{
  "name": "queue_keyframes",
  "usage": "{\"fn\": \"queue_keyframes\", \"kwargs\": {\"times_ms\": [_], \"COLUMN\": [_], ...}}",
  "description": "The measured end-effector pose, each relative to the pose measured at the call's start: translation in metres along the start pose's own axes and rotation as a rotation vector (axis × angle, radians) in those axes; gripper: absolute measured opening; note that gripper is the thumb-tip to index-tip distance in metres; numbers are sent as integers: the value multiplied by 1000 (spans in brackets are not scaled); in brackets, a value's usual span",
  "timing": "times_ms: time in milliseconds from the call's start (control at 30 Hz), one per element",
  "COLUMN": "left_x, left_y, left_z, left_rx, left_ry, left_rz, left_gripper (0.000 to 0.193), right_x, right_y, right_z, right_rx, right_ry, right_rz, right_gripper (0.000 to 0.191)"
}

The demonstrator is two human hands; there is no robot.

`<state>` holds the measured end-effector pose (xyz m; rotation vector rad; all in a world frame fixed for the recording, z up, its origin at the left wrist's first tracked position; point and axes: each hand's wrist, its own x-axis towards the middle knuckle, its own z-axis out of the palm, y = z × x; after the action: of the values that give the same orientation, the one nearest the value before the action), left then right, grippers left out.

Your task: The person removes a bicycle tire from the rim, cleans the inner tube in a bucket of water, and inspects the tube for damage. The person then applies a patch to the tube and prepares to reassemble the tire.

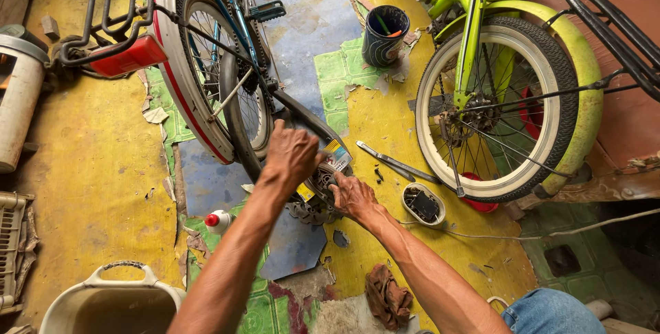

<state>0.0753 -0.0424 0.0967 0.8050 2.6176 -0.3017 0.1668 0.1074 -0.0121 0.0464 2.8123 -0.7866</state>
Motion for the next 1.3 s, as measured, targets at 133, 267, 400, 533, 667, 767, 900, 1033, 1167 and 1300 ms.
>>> {"fn": "queue_keyframes", "kwargs": {"times_ms": [133, 267, 400, 533, 667, 767, 900, 1033, 1167, 1300], "left_x": [14, 18, 20, 16, 7, 4, 12, 28, 30, 19], "left_y": [7, -6, -14, -14, -3, 1, -8, -14, -13, -12], "left_z": [6, 29, 45, 45, 30, 19, 29, 55, 57, 26], "left_rx": [-250, -142, -37, -97, -587, -598, -280, -82, 93, -91], "left_ry": [368, 630, 347, 536, 300, 393, 492, 678, 584, 275], "left_rz": [-103, 34, 61, 51, -124, -148, -33, 140, 128, -25], "left_gripper": [51, 39, 80, 45, 14, 16, 25, 64, 40, 57], "right_x": [-1, -1, -4, -9, -14, -13, -16, -19, -20, -20], "right_y": [0, -2, 2, 3, 9, 10, 12, 15, 15, 17], "right_z": [4, 8, 10, 11, 12, 14, 18, 16, 18, 21], "right_rx": [16, -26, 15, 10, 7, 6, -25, 32, 9, 37], "right_ry": [37, 205, 93, 125, 11, 49, 77, 54, 63, 79], "right_rz": [-15, -85, -32, -25, 44, 16, -8, -24, -3, -1], "right_gripper": [21, 27, 21, 21, 21, 23, 21, 20, 21, 21]}}
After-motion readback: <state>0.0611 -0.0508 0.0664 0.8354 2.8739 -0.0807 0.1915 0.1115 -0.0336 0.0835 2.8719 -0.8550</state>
